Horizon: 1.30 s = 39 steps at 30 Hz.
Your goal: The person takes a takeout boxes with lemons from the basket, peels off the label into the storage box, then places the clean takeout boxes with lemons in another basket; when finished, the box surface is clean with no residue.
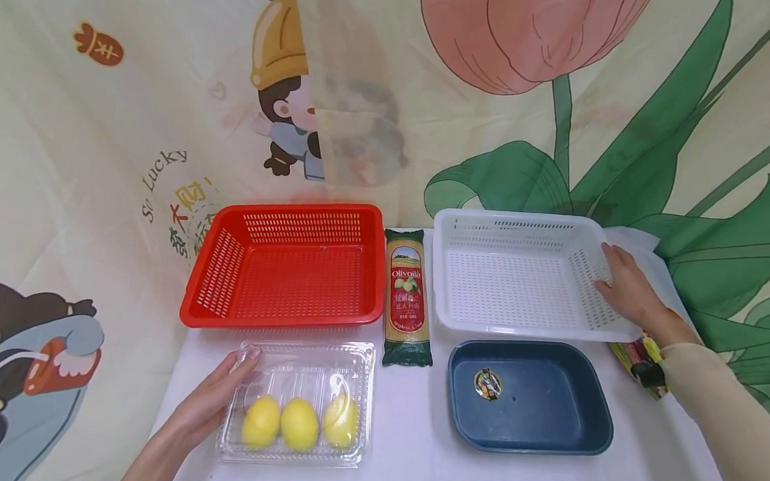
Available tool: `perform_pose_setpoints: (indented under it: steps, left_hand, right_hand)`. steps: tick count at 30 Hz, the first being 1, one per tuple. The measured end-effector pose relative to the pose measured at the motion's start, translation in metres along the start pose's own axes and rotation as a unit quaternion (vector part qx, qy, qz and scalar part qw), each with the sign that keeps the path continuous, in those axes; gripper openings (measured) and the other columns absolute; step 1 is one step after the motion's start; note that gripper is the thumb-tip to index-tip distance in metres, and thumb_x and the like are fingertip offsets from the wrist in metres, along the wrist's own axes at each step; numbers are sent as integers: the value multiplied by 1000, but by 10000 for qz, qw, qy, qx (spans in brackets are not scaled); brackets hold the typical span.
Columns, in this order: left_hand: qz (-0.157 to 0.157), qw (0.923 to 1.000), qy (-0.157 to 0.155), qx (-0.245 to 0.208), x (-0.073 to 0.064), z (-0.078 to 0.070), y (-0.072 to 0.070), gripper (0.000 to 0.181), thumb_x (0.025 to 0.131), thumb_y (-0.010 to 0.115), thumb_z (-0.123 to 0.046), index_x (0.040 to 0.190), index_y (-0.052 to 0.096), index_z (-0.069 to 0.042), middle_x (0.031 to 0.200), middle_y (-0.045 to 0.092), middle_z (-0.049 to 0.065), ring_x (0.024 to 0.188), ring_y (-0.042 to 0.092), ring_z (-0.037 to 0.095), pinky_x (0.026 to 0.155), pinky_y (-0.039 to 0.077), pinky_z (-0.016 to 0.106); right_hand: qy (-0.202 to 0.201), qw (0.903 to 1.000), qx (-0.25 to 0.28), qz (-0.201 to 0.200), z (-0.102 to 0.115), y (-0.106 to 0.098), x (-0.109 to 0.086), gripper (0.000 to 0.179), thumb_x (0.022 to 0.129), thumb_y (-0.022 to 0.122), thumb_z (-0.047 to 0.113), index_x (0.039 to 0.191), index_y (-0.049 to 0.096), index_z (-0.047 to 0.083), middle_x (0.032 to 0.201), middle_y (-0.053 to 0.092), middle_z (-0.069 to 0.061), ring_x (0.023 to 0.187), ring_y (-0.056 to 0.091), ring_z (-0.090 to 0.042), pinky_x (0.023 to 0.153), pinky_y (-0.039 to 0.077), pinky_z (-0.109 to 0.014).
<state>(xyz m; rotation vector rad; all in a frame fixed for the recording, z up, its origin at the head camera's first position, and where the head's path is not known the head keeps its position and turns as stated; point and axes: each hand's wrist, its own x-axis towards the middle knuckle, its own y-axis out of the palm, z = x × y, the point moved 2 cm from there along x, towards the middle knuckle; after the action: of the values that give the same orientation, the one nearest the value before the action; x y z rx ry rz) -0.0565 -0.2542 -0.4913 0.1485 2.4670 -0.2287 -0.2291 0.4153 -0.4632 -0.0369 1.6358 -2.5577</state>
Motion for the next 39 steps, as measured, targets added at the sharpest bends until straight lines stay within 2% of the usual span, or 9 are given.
perform_pose_setpoints:
  steps: [13, 19, 21, 23, 26, 30, 34, 36, 39]
  left_hand:
    - [20, 9998, -144, 123, 0, -1, 7, 103, 99, 47, -64, 161, -13, -6, 165, 7, 31, 153, 5, 52, 119, 5, 71]
    - [124, 9998, -17, 130, -7, -10, 12, 100, 101, 45, -62, 161, -13, -6, 166, 5, 31, 153, 4, 51, 120, 5, 69]
    - [216, 9997, 73, 104, -12, -17, 14, 97, 102, 45, -60, 162, -11, -8, 167, 9, 29, 153, 10, 50, 121, 12, 68]
    - [314, 9993, 180, 87, -17, -24, 17, 91, 104, 44, -57, 163, -6, -10, 165, 17, 27, 151, 22, 47, 119, 26, 66]
    - [461, 9984, 327, 63, -25, -38, 20, 82, 106, 41, -54, 164, 3, -12, 160, 27, 26, 141, 41, 42, 106, 47, 52]
    - [582, 9974, 407, 67, -32, -60, 24, 79, 105, 40, -57, 164, 8, -15, 157, 32, 22, 127, 55, 34, 97, 53, 42]
    - [778, 9960, 439, 67, -33, -80, 32, 86, 103, 42, -60, 164, 1, -16, 165, 21, 16, 127, 55, 34, 103, 50, 47]
    - [931, 9945, 469, 12, -32, -91, 37, 87, 103, 43, -61, 164, 0, -16, 167, 17, 14, 131, 50, 37, 104, 49, 50]
    - [1099, 9924, 542, -59, -27, -106, 48, 83, 102, 45, -60, 163, 6, -18, 162, 21, 15, 137, 38, 41, 103, 50, 52]
  right_hand:
    - [105, 9999, 76, -68, 1, 2, -1, 84, 97, 59, -3, 159, 3, -7, 156, 9, -45, 133, 28, -66, 107, 27, -77]
    - [64, 9999, 76, -112, -1, 3, -1, 84, 96, 59, -4, 158, 3, -8, 155, 10, -46, 132, 29, -66, 106, 28, -77]
    - [35, 9999, 74, -147, -1, 3, -1, 83, 96, 59, -4, 158, 4, -8, 154, 11, -46, 132, 30, -66, 106, 28, -77]
    - [-6, 9998, 98, -182, -1, 4, -1, 82, 96, 58, -5, 158, 4, -9, 154, 11, -46, 132, 30, -66, 107, 28, -77]
    - [-99, 9995, 199, -228, 0, 4, 0, 80, 96, 57, -6, 157, 6, -11, 154, 12, -47, 133, 28, -66, 109, 27, -76]
    - [-108, 9993, 293, -215, 2, 5, 1, 79, 96, 57, -6, 157, 7, -12, 153, 13, -47, 133, 28, -66, 109, 26, -75]
    - [-75, 9994, 229, -234, 3, 5, 1, 78, 96, 56, -7, 156, 8, -13, 152, 15, -48, 132, 30, -66, 108, 28, -76]
    - [-79, 9995, 188, -257, 2, 5, 0, 78, 96, 56, -7, 156, 8, -13, 151, 15, -48, 131, 31, -67, 108, 29, -76]
    - [-4, 9996, 167, -231, 1, 4, -1, 79, 96, 57, -6, 157, 6, -11, 153, 14, -47, 131, 31, -66, 108, 29, -76]
